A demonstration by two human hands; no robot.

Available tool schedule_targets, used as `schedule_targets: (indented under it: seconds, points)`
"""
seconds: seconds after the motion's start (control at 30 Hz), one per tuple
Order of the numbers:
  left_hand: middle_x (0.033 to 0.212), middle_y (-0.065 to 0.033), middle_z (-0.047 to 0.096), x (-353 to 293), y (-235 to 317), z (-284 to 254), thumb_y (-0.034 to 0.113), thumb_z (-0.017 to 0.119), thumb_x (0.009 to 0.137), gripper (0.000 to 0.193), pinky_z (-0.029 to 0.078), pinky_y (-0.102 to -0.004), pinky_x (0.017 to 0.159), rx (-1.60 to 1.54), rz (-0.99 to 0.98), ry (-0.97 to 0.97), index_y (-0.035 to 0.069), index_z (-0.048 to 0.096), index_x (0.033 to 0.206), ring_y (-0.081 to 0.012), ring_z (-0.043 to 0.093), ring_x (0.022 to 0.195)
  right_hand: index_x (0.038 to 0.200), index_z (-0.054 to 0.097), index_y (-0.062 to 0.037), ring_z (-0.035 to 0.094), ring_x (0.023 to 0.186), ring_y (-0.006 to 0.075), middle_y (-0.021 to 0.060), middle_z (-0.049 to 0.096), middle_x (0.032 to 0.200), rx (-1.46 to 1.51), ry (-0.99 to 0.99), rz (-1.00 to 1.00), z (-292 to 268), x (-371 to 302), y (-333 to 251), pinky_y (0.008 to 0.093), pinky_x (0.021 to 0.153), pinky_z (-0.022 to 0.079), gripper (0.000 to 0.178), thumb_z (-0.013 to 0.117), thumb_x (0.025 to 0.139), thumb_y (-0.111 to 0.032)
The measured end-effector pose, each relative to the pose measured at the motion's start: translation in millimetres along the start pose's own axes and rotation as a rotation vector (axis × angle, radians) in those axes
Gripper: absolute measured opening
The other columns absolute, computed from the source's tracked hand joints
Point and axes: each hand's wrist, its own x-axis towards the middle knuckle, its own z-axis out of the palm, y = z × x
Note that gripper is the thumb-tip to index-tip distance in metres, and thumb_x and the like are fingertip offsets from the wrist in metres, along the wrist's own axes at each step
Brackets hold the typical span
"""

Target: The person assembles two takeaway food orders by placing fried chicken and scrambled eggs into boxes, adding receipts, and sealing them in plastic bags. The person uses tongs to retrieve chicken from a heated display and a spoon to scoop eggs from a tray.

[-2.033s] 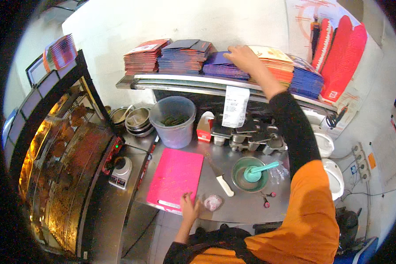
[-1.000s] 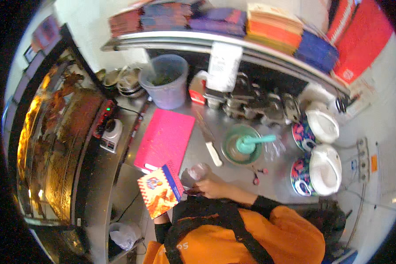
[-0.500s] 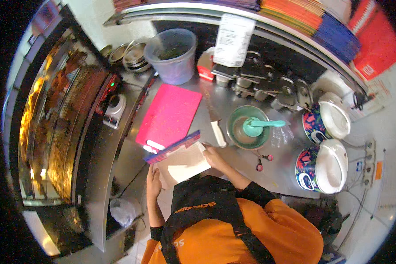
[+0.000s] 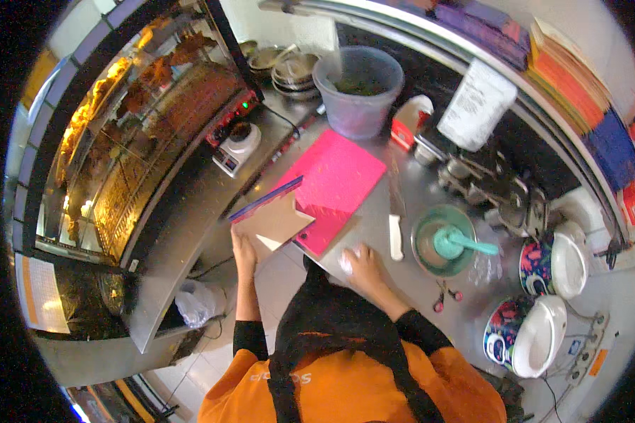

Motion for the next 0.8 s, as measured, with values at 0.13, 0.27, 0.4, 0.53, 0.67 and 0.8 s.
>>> schedule_targets:
  seconds: [0.13, 0.27, 0.4, 0.53, 0.67, 0.8]
  points:
    - [0.122, -0.0296, 0.050, 52.2, 35.4, 33.2, 0.010, 0.039, 0.090, 0.050, 0.043, -0.0454, 0.088, 0.084, 0.071, -0.077, 0.009, 0.028, 0.140, -0.0415, 0.055, 0.106, 0.114, 0.056, -0.0135, 0.051, 0.105, 0.0333, 0.0169, 0.050, 0.111, 0.449, -0.039, -0.061, -19.7, 27.7, -11.0, 0.0393, 0.088, 0.045, 0.062, 0.078, 0.056, -0.019]
    - [0.126, -0.0301, 0.046, 84.5, 35.0, 59.1, 0.010, 0.037, 0.090, 0.050, 0.037, -0.0432, 0.097, 0.148, 0.315, -0.277, 0.008, 0.029, 0.139, -0.0385, 0.048, 0.117, 0.117, 0.054, -0.0128, 0.046, 0.117, 0.0320, 0.0143, 0.047, 0.122, 0.657, 0.225, -0.291, -66.5, 115.7, -45.4, 0.0392, 0.098, 0.038, 0.064, 0.079, 0.058, -0.015]
    - [0.136, -0.0267, 0.039, 127.3, 11.8, 76.6, 0.012, 0.039, 0.091, 0.052, 0.030, -0.0370, 0.104, -0.148, 0.155, -0.501, -0.002, 0.028, 0.139, -0.0325, 0.040, 0.126, 0.122, 0.053, -0.0138, 0.036, 0.125, 0.0395, 0.0175, 0.037, 0.132, 0.062, -0.104, -0.605, -96.5, 222.6, -74.5, 0.0486, 0.103, 0.032, 0.056, 0.070, 0.068, -0.008]
    - [0.140, -0.0234, 0.036, 170.3, 18.0, 66.2, 0.017, 0.041, 0.091, 0.057, 0.027, -0.0336, 0.106, -0.250, -0.076, -0.563, -0.004, 0.025, 0.140, -0.0299, 0.036, 0.130, 0.122, 0.055, -0.0109, 0.041, 0.123, 0.0384, 0.0198, 0.042, 0.133, -0.163, -0.571, -0.514, -130.6, 259.8, -108.4, 0.0483, 0.097, 0.039, 0.050, 0.064, 0.073, -0.005]
    - [0.143, -0.0222, 0.033, 203.1, 40.5, 49.2, 0.022, 0.043, 0.090, 0.060, 0.024, -0.0335, 0.108, -0.175, -0.255, -0.592, -0.003, 0.024, 0.141, -0.0281, 0.032, 0.132, 0.107, 0.063, -0.0031, 0.059, 0.102, 0.0245, 0.0182, 0.061, 0.108, 0.285, -0.598, -0.615, -236.5, 298.7, -103.0, 0.0381, 0.086, 0.048, 0.031, 0.060, 0.075, -0.002]
    - [0.144, -0.0214, 0.030, 231.1, 31.6, 64.2, 0.020, 0.042, 0.090, 0.060, 0.022, -0.0341, 0.109, -0.271, -0.226, -0.604, -0.002, 0.024, 0.142, -0.0286, 0.032, 0.132, 0.092, 0.066, -0.0070, 0.063, 0.092, 0.0226, 0.0136, 0.065, 0.095, 0.053, 0.125, -0.150, -300.2, 395.6, -25.6, 0.0326, 0.078, 0.051, 0.024, 0.054, 0.074, 0.002]
